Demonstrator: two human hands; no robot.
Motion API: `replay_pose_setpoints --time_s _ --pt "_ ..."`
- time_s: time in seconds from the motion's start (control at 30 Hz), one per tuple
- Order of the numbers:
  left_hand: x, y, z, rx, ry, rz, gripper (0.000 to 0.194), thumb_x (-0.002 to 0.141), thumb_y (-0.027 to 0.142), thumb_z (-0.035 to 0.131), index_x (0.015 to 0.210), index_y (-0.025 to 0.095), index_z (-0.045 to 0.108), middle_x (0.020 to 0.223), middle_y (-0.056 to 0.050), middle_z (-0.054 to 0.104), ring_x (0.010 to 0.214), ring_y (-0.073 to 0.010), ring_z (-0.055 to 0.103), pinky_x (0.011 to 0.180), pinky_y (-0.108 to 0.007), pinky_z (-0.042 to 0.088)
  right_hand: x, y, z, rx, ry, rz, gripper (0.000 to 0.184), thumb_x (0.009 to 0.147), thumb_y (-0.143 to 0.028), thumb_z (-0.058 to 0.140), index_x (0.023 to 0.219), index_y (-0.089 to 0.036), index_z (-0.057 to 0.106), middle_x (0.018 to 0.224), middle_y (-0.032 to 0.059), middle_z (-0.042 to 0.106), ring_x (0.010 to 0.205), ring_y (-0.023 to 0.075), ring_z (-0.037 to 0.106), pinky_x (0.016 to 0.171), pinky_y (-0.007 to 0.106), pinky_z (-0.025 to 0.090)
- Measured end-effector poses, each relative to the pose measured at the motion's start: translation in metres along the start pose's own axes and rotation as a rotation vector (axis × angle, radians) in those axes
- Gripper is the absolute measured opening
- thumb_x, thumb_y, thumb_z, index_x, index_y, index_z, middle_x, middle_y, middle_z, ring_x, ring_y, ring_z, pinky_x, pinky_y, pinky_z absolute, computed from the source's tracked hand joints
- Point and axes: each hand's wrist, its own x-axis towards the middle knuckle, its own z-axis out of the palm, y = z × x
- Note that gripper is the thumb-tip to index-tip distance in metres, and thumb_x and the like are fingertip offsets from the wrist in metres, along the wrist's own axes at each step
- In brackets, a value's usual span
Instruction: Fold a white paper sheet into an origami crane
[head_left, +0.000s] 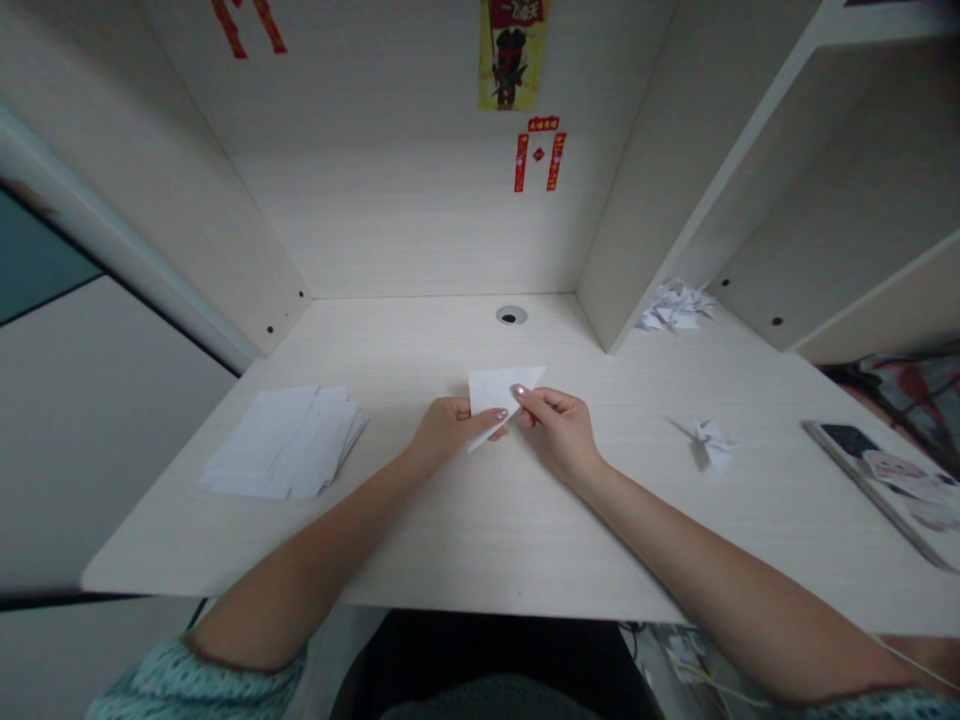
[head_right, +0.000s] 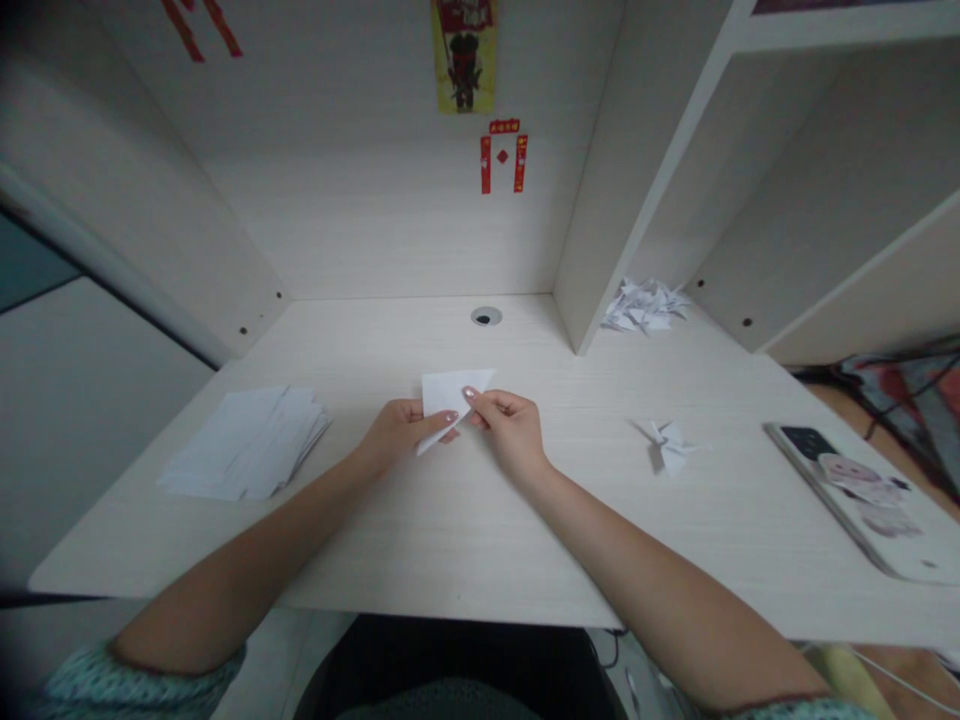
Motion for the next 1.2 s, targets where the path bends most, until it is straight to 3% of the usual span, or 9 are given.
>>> replay_pose_setpoints --time_s 0.2,0.53,0.67,0.73,0.83,0.9,0.97,1.2 --pt "-0.003 0.004 0.002 0.028 0.008 -0.017 0.034 0.066 0.047 0.068 0.066 0.012 0.071 0.054 -0.003 0.063 0.042 -0.0078 0.043 0.043 -0.02 0.023 0.011 -0.011 -0.011 0.084 0.18 -0.035 0.031 0.066 -0.042 0.073 0.053 -0.016 0.061 0.051 -0.0014 0.053 0.048 0.0083 0.04 0.048 0.024 0.03" --pt "-0.006 0.007 0.003 -0.042 0.045 -0.001 0.028 0.066 0.042 0.07 0.068 0.014 0.071 0.064 -0.005 0.069 0.049 -0.01 0.053 0.044 -0.02 0.028 0.01 -0.008 -0.008 0.193 0.291 -0.014 0.029 0.064 -0.043 0.074 0.065 -0.015 0.067 0.054 -0.0014 0.054 0.046 0.0075 0.04 0.045 0.023 0.029" --pt "-0.006 0.007 0.001 -0.054 0.117 -0.004 0.031 0.066 0.043 0.07 0.069 0.013 0.071 0.065 -0.005 0.069 0.048 -0.0102 0.053 0.045 -0.02 0.028 0.014 -0.009 -0.011 0.242 0.377 -0.059 0.031 0.068 -0.046 0.071 0.075 -0.015 0.067 0.058 -0.0017 0.056 0.046 0.0062 0.039 0.044 0.022 0.029" --pt "-0.005 0.006 0.0 -0.075 0.167 0.002 0.032 0.066 0.044 0.07 0.069 0.012 0.07 0.064 -0.006 0.069 0.049 -0.0104 0.053 0.045 -0.02 0.029 0.012 -0.008 -0.009 0.196 0.333 -0.098 0.032 0.07 -0.047 0.068 0.074 -0.015 0.066 0.059 -0.0013 0.056 0.045 0.0063 0.04 0.044 0.022 0.03" --pt "-0.002 0.001 -0.001 -0.104 0.19 0.042 0.036 0.067 0.047 0.069 0.07 0.011 0.07 0.064 -0.005 0.067 0.05 -0.0107 0.052 0.047 -0.021 0.031 0.004 -0.003 -0.001 0.125 0.092 -0.053 0.034 0.077 -0.048 0.061 0.093 -0.019 0.067 0.058 -0.0022 0.057 0.046 0.0081 0.042 0.046 0.022 0.032" --pt "0.0 -0.004 -0.001 -0.124 0.184 0.097 0.037 0.068 0.047 0.068 0.072 0.011 0.069 0.066 -0.004 0.067 0.054 -0.0114 0.053 0.05 -0.021 0.033 -0.001 0.001 0.005 0.027 -0.073 -0.038 0.033 0.076 -0.048 0.062 0.09 -0.018 0.069 0.061 -0.0003 0.061 0.048 0.009 0.044 0.047 0.023 0.033" --pt "0.002 -0.009 -0.001 -0.168 0.161 0.138 0.036 0.069 0.046 0.068 0.078 0.011 0.07 0.071 -0.004 0.068 0.059 -0.0127 0.056 0.053 -0.022 0.036 -0.005 0.004 0.007 -0.061 -0.154 -0.01 0.033 0.075 -0.048 0.064 0.082 -0.017 0.071 0.064 0.0015 0.063 0.05 0.0094 0.045 0.048 0.023 0.034" --pt "0.003 -0.013 0.003 -0.24 0.072 0.103 0.033 0.068 0.043 0.07 0.085 0.014 0.071 0.083 -0.005 0.071 0.069 -0.0151 0.06 0.063 -0.023 0.041 -0.003 0.003 0.005 -0.154 -0.08 -0.047 0.028 0.071 -0.045 0.067 0.071 -0.017 0.071 0.063 0.0015 0.063 0.051 0.0101 0.045 0.05 0.024 0.033"
